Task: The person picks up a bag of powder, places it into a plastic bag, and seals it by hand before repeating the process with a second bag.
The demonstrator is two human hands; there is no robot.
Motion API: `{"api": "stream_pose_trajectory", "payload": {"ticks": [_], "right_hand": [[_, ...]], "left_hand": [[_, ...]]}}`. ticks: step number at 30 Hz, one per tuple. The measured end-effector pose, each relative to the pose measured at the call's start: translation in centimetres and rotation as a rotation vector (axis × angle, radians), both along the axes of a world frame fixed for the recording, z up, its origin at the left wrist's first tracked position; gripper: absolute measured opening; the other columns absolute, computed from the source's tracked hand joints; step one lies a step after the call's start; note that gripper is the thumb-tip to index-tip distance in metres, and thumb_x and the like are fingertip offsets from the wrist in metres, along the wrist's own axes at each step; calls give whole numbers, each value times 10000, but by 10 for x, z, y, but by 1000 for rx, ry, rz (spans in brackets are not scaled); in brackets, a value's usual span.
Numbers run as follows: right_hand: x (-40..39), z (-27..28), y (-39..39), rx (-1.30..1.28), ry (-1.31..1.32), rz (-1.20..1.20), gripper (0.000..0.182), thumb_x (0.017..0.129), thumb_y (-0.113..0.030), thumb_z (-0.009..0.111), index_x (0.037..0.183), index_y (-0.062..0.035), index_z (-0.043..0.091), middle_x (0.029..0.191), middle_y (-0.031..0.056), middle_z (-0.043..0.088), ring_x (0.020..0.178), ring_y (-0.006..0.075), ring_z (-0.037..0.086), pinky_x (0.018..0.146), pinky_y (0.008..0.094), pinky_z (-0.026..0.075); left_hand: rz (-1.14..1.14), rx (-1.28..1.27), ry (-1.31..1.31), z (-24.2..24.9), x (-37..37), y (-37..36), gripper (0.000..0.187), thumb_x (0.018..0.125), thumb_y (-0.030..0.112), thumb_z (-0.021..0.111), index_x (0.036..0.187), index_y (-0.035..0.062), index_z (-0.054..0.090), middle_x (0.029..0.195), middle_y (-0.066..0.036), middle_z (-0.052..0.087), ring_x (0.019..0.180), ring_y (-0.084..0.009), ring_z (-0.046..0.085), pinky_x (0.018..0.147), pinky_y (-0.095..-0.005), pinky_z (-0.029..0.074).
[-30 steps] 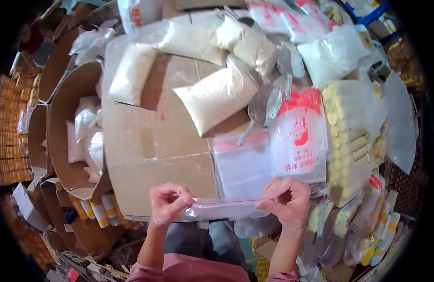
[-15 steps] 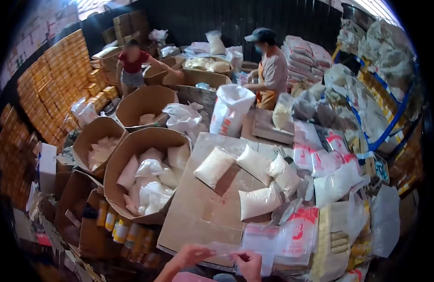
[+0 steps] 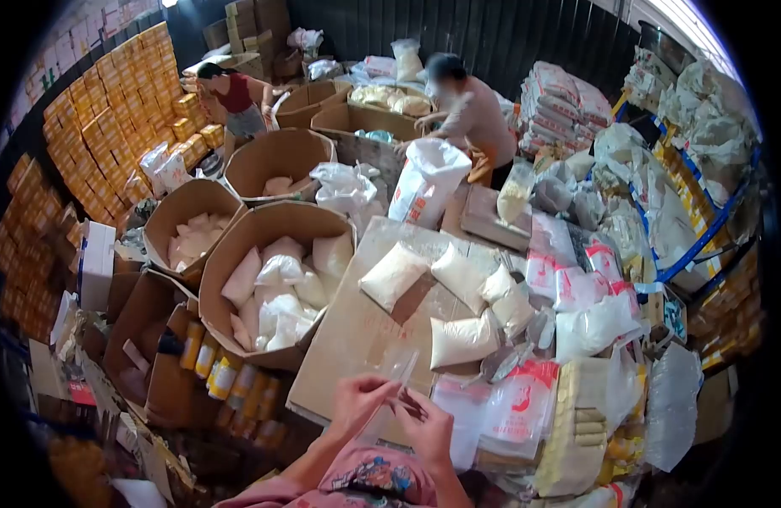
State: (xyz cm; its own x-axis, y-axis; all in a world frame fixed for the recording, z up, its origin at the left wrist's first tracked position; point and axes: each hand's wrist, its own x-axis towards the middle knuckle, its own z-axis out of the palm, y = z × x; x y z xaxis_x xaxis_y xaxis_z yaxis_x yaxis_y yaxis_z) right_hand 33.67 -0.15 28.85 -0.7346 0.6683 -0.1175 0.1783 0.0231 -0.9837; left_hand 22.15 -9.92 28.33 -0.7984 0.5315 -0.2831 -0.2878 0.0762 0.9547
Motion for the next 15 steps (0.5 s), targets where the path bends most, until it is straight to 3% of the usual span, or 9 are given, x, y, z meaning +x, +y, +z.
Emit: {"api": "stream_pose_trajectory", "payload": {"ticks": [3, 8, 15], "right_hand": [[-6, 28, -10, -46, -17, -11, 300, 876, -31, 723, 1163, 47, 680, 1022, 85, 746, 925, 115, 682, 817, 270, 544], [5, 32, 7, -138, 105, -59, 221, 918, -59, 688, 1109, 52, 686, 893, 58, 741, 831, 81, 656, 733, 238, 525], [31, 23, 17, -179, 124, -5, 263, 921, -52, 665, 1166, 45, 669, 840, 40, 713, 806, 56, 626, 702, 236, 511]], "left_hand": [[47, 52, -24, 35, 15, 21, 209, 848, 162, 791, 841, -35, 723, 738, -53, 706, 663, -83, 637, 596, -217, 503], [-56, 140, 86, 41, 23, 28, 139, 848, 92, 786, 907, -23, 736, 815, -57, 725, 736, -94, 664, 660, -220, 535], [-203, 140, 23, 43, 32, 26, 133, 878, 59, 750, 967, -40, 741, 892, -87, 739, 818, -120, 684, 736, -237, 557]]}}
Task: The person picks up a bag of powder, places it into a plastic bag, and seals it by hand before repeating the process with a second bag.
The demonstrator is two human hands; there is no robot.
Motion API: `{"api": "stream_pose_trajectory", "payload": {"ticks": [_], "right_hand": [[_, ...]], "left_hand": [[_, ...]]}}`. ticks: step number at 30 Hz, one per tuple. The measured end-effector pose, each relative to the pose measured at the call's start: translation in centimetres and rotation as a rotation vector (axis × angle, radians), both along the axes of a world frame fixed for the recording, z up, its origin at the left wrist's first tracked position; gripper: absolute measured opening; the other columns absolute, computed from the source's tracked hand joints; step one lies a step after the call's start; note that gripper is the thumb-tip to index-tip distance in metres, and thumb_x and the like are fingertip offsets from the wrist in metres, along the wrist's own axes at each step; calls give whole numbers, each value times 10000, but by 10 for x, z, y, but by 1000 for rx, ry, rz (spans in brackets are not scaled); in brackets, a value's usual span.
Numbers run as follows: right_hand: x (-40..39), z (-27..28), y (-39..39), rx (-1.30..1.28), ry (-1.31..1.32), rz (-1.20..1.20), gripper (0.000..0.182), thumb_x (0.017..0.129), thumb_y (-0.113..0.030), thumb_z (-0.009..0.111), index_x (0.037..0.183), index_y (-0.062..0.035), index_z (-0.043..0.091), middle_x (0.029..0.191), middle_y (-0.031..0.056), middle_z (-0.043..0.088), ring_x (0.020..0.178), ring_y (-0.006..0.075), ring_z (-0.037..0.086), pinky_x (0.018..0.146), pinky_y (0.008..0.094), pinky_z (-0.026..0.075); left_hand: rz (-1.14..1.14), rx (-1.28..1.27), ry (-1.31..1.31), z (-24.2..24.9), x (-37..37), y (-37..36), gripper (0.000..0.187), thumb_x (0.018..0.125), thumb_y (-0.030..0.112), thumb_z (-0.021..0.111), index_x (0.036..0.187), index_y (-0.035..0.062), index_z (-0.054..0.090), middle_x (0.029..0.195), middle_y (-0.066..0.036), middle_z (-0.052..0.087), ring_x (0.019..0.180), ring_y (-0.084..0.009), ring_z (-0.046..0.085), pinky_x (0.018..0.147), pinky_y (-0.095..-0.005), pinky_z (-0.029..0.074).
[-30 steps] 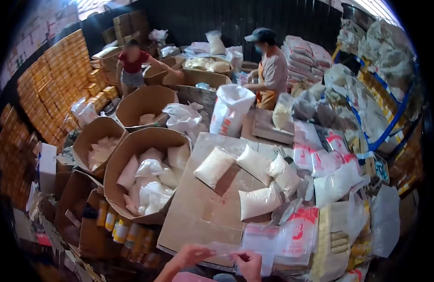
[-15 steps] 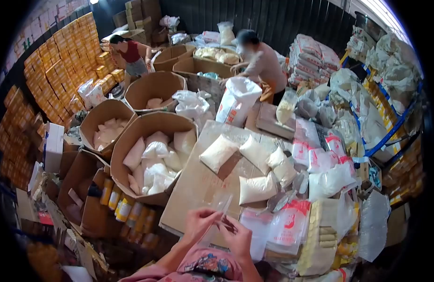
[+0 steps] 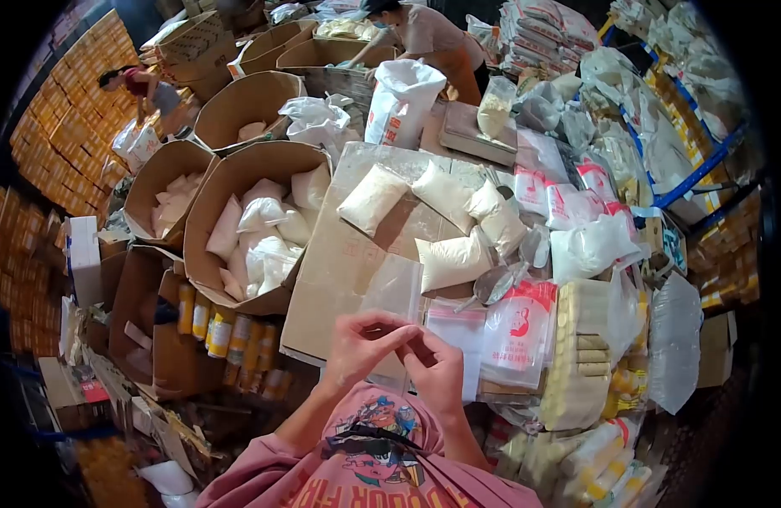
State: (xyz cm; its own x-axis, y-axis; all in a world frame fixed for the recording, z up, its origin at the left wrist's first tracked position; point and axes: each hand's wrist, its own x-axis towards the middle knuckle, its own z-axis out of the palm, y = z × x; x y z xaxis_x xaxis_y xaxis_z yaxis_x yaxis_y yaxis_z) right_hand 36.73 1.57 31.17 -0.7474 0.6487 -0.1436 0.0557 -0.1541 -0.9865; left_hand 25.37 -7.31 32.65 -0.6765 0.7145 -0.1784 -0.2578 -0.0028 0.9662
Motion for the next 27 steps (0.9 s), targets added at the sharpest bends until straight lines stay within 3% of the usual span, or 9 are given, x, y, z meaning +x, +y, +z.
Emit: {"api": "stream_pose_trajectory", "payload": {"ticks": [4, 7, 10, 16, 22, 27], "right_hand": [[10, 7, -2, 132, -111, 29, 279, 913, -64, 663, 1169, 45, 660, 823, 143, 731, 830, 94, 688, 697, 267, 529], [11, 11, -7, 253, -70, -9, 224, 926, -6, 644, 1132, 80, 654, 794, 23, 676, 779, 30, 581, 667, 206, 472], [14, 14, -4, 211, -88, 30, 318, 918, -83, 660, 1195, 70, 638, 974, 233, 730, 996, 241, 720, 768, 300, 557], [17, 14, -2, 104, -41, 72, 381, 946, -79, 624, 1297, 66, 589, 1117, 214, 718, 1020, 192, 704, 852, 276, 542], [17, 7, -5, 3, 30, 83, 345, 983, -98, 592, 1284, 71, 599, 1045, 169, 740, 945, 107, 677, 811, 244, 531], [18, 1, -6, 13, 27, 85, 333, 995, -117, 580, 1260, 82, 612, 956, 138, 748, 881, 82, 658, 763, 237, 522]], "left_hand": [[-15, -2, -56, 5, 7, 2, 131, 867, 36, 756, 956, -54, 721, 885, -97, 733, 811, -126, 686, 742, -247, 565], [-26, -6, -97, 2, 8, 0, 132, 866, 25, 754, 956, -57, 704, 896, -103, 726, 817, -134, 688, 749, -253, 568], [-27, 51, -125, 1, 8, -1, 125, 876, 26, 746, 956, -55, 694, 905, -103, 719, 831, -146, 689, 761, -261, 568], [-57, 87, -113, -9, 5, -9, 126, 904, 47, 726, 966, -60, 698, 905, -103, 712, 837, -157, 686, 762, -272, 568], [-61, 102, -98, -6, 4, -14, 136, 913, 52, 717, 979, -66, 701, 915, -115, 712, 825, -163, 682, 747, -280, 578], [-64, 88, -93, -8, 4, -16, 145, 916, 49, 712, 994, -72, 693, 916, -115, 711, 821, -167, 686, 742, -284, 586]]}}
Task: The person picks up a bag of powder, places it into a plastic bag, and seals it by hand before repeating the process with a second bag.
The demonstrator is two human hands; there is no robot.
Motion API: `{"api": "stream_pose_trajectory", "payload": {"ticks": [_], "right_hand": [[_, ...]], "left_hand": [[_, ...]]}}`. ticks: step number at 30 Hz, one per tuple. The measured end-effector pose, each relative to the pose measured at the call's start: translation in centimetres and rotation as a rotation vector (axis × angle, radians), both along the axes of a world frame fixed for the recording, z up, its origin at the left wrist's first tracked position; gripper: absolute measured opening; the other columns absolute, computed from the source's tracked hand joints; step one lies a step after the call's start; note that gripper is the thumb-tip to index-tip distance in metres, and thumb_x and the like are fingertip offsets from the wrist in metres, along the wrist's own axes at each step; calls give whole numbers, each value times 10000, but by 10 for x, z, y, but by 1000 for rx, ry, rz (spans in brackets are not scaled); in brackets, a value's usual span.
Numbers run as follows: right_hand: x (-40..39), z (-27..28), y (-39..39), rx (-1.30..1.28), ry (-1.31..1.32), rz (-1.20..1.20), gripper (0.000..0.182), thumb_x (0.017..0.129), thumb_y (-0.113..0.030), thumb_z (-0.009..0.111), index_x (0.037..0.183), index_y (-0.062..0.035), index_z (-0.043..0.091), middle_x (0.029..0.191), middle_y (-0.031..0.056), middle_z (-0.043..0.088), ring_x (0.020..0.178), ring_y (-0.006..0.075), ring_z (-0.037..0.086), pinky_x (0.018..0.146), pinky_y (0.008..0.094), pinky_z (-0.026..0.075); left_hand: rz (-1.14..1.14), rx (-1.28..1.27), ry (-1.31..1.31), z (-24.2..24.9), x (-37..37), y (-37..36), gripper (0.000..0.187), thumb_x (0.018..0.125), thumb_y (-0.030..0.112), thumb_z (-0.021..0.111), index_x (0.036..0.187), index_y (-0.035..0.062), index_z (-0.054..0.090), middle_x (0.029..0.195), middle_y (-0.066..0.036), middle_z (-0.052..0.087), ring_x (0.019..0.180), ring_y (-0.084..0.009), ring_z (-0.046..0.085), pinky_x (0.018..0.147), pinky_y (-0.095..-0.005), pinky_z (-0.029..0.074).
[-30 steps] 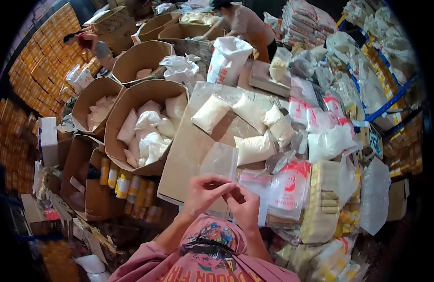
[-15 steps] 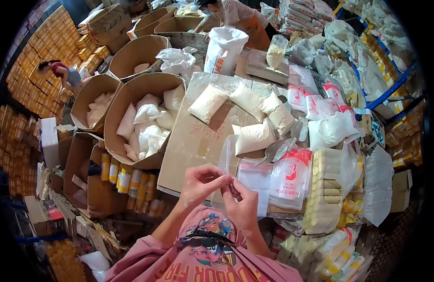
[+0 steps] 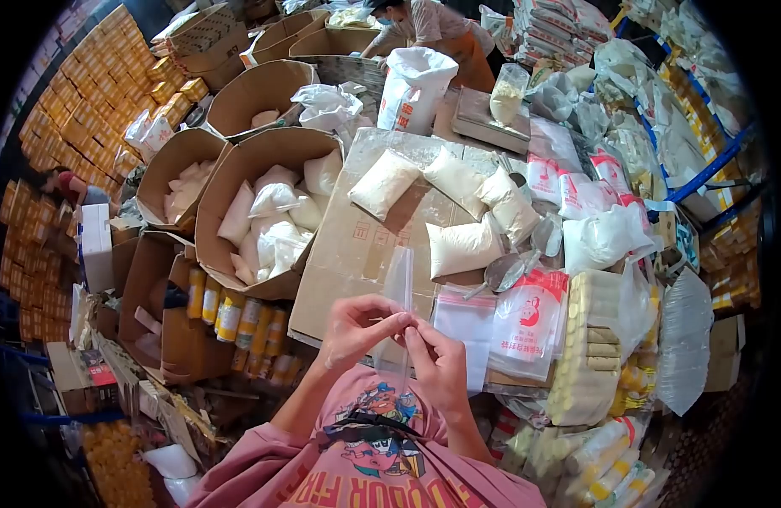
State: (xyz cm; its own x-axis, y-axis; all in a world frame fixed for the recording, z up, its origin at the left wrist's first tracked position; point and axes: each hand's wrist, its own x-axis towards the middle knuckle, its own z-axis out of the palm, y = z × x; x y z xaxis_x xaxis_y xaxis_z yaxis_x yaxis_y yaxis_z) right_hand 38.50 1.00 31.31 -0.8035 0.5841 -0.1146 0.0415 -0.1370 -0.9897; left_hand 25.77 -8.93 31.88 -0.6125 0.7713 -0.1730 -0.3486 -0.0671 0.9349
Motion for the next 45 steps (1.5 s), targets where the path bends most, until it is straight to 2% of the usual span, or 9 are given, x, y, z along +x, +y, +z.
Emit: {"api": "stream_pose_trajectory", "payload": {"ticks": [8, 13, 20, 23, 27, 31, 37, 41, 45], "right_hand": [[2, -3, 3, 130, -91, 47, 264, 974, -102, 584, 1175, 54, 653, 904, 181, 740, 846, 113, 694, 715, 267, 530], [-1, -5, 5, 200, -132, 52, 247, 942, -94, 606, 1139, 39, 672, 877, 203, 732, 819, 166, 724, 697, 302, 536], [-6, -14, 0, 398, -294, 190, 154, 917, -132, 627, 937, 17, 594, 790, 293, 631, 809, 502, 610, 621, 523, 482], [-5, -41, 1, 486, -283, 270, 197, 946, -192, 632, 976, -2, 592, 779, 272, 633, 785, 488, 622, 588, 463, 481], [-6, -53, -4, 704, -209, 181, 177, 912, -177, 645, 932, -28, 554, 750, 237, 642, 721, 464, 627, 589, 518, 484], [-6, -61, -2, 854, -172, 200, 136, 870, -119, 630, 938, -31, 552, 730, 218, 636, 696, 437, 639, 598, 527, 499], [0, -93, -8, 303, -198, 121, 143, 924, -140, 558, 863, -11, 539, 722, 237, 615, 709, 450, 632, 591, 512, 487], [3, -105, -6, 251, -225, -3, 236, 1002, -148, 517, 834, 18, 524, 626, 117, 592, 590, 190, 623, 529, 340, 451], [-1, -97, 22, 234, -235, -120, 228, 947, -165, 563, 806, 13, 536, 661, 225, 558, 534, 272, 580, 530, 400, 453]], "left_hand": [[-28, -119, 30, 3, 3, 1, 134, 914, 65, 687, 924, -67, 675, 833, -97, 714, 748, -133, 684, 699, -267, 578], [-17, -317, 321, -9, 2, -1, 166, 843, 100, 680, 792, -56, 657, 676, -43, 671, 644, -66, 629, 578, -223, 502], [8, -434, 456, -14, 6, -6, 159, 781, 72, 675, 693, -51, 625, 603, -14, 609, 586, -34, 543, 503, -214, 425], [-3, -445, 531, -20, 3, -9, 174, 792, 75, 675, 693, -50, 608, 598, -18, 609, 565, -43, 545, 494, -221, 427], [64, -428, 353, -45, 8, -4, 217, 787, 146, 686, 738, -54, 617, 574, -125, 603, 543, -107, 604, 505, -294, 474], [-134, -460, 377, -82, 7, -11, 275, 924, 182, 541, 780, -41, 612, 695, -152, 653, 575, -154, 627, 571, -313, 506], [-193, -306, 76, -91, 15, -11, 288, 984, 134, 431, 786, -23, 568, 669, -83, 600, 587, -173, 601, 548, -315, 482], [-85, -211, -193, -103, 26, -10, 262, 980, 119, 436, 775, 12, 560, 683, -53, 565, 574, -133, 532, 532, -280, 448], [67, -318, -126, -104, 23, -7, 257, 964, 125, 451, 754, 5, 539, 648, -48, 550, 545, -143, 547, 484, -295, 449]]}}
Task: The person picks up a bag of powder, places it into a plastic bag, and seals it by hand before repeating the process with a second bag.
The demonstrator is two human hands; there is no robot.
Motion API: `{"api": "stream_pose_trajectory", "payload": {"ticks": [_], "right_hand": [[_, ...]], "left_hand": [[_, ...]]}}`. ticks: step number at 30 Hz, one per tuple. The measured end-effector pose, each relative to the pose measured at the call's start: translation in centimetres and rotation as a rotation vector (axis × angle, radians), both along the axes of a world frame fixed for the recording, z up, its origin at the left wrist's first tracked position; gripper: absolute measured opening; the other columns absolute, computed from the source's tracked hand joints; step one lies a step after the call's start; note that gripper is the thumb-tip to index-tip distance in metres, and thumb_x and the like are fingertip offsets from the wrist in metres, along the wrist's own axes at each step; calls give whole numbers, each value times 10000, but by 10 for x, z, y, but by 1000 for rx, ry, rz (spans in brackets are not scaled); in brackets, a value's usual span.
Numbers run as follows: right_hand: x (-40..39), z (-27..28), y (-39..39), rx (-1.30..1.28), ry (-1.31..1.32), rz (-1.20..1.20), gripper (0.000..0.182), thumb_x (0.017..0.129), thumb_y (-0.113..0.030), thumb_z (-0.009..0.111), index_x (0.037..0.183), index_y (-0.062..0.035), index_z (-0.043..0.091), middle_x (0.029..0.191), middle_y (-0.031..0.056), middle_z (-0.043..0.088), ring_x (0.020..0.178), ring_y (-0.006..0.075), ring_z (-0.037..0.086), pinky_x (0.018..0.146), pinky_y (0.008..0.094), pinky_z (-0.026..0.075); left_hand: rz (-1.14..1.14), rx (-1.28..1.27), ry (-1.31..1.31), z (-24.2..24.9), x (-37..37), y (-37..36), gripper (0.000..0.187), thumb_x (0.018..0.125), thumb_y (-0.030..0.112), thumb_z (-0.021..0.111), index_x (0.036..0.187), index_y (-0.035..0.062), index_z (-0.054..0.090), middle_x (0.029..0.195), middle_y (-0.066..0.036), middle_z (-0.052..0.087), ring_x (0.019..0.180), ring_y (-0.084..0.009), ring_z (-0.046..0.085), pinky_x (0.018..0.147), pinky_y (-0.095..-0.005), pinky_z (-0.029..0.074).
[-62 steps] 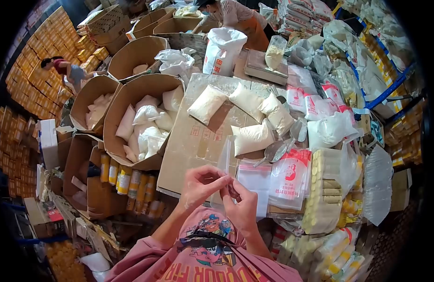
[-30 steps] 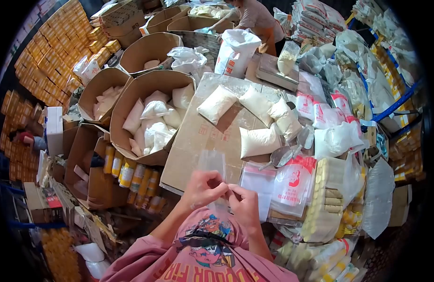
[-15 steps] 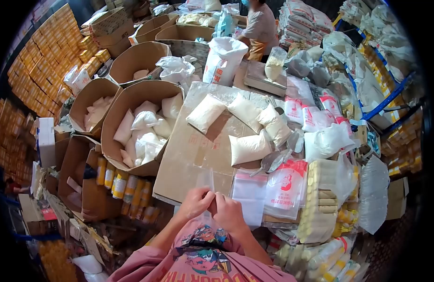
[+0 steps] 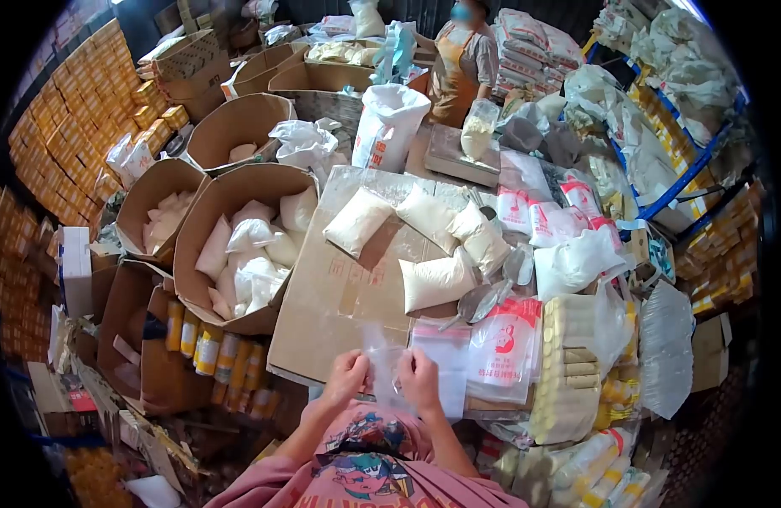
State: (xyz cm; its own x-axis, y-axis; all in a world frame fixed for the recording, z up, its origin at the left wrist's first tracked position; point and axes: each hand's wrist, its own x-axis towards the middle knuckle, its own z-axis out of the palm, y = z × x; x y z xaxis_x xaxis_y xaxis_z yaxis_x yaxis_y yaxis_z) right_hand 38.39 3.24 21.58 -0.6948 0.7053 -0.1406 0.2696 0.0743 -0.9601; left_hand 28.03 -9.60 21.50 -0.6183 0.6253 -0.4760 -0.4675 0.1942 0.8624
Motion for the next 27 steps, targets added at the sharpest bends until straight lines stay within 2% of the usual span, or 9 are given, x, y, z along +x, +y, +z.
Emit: {"api": "stream_pose_trajectory", "payload": {"ticks": [1, 4, 5, 12, 15, 18, 21, 24, 27], "right_hand": [[-1, 2, 9, 334, 22, -21, 175, 916, -139, 583, 802, -13, 544, 681, 224, 600, 593, 374, 635, 536, 443, 490], [8, -20, 34, 702, -222, -10, 136, 892, -149, 596, 813, -43, 562, 695, 214, 639, 660, 430, 640, 553, 501, 514], [10, -14, 41, 729, -266, 10, 142, 886, -179, 609, 819, -61, 567, 676, 192, 645, 626, 409, 644, 544, 521, 518], [14, -7, 58, 852, -327, 91, 173, 887, -197, 623, 805, -56, 565, 650, 185, 641, 579, 396, 637, 526, 497, 518], [14, 6, 54, 723, -260, 97, 165, 882, -160, 632, 807, -37, 550, 668, 199, 639, 607, 407, 639, 536, 494, 510], [11, 4, 41, 590, -136, 72, 155, 881, -118, 630, 810, -20, 533, 696, 218, 637, 652, 419, 644, 556, 493, 504], [3, 9, 26, 477, -88, 76, 152, 882, -98, 627, 815, -11, 522, 716, 230, 632, 688, 426, 645, 568, 491, 499], [1, -1, 21, 444, -46, 22, 159, 882, -98, 631, 808, -16, 518, 694, 224, 629, 669, 432, 639, 566, 486, 498], [4, -8, 23, 505, -51, -18, 172, 904, -110, 628, 808, -14, 523, 666, 219, 621, 626, 416, 638, 548, 463, 489]], "left_hand": [[-37, -89, 187, -16, -7, -5, 263, 944, 167, 513, 756, -12, 553, 618, -105, 586, 517, -225, 585, 486, -352, 468], [-178, -390, 917, 5, -28, -9, 256, 908, 193, 585, 771, -23, 591, 629, -198, 612, 553, -343, 632, 522, -408, 491], [-183, -409, 876, 16, -36, -6, 247, 867, 205, 633, 763, -19, 620, 684, -259, 602, 637, -428, 639, 563, -459, 501], [-360, -424, 1055, 32, -59, 3, 261, 838, 216, 632, 760, -32, 630, 737, -257, 629, 719, -444, 638, 651, -493, 514], [-258, -392, 956, 43, -55, 8, 259, 852, 200, 656, 745, -30, 606, 671, -209, 647, 667, -364, 678, 623, -433, 535], [-52, -160, 487, 25, -43, 7, 228, 848, 172, 715, 903, -11, 590, 709, -137, 664, 640, -235, 686, 609, -344, 547], [9, -59, 303, -9, -29, 11, 422, 823, 105, 758, 1154, 16, 511, 855, -111, 661, 738, -163, 675, 642, -288, 553], [-69, 81, 22, -10, -13, 11, 615, 807, 49, 768, 1308, 44, 411, 976, -136, 646, 810, -195, 679, 683, -307, 569], [-122, 193, -209, -1, -7, 6, 659, 824, -28, 739, 1377, 73, 394, 1030, -127, 630, 907, -206, 664, 753, -328, 578]]}}
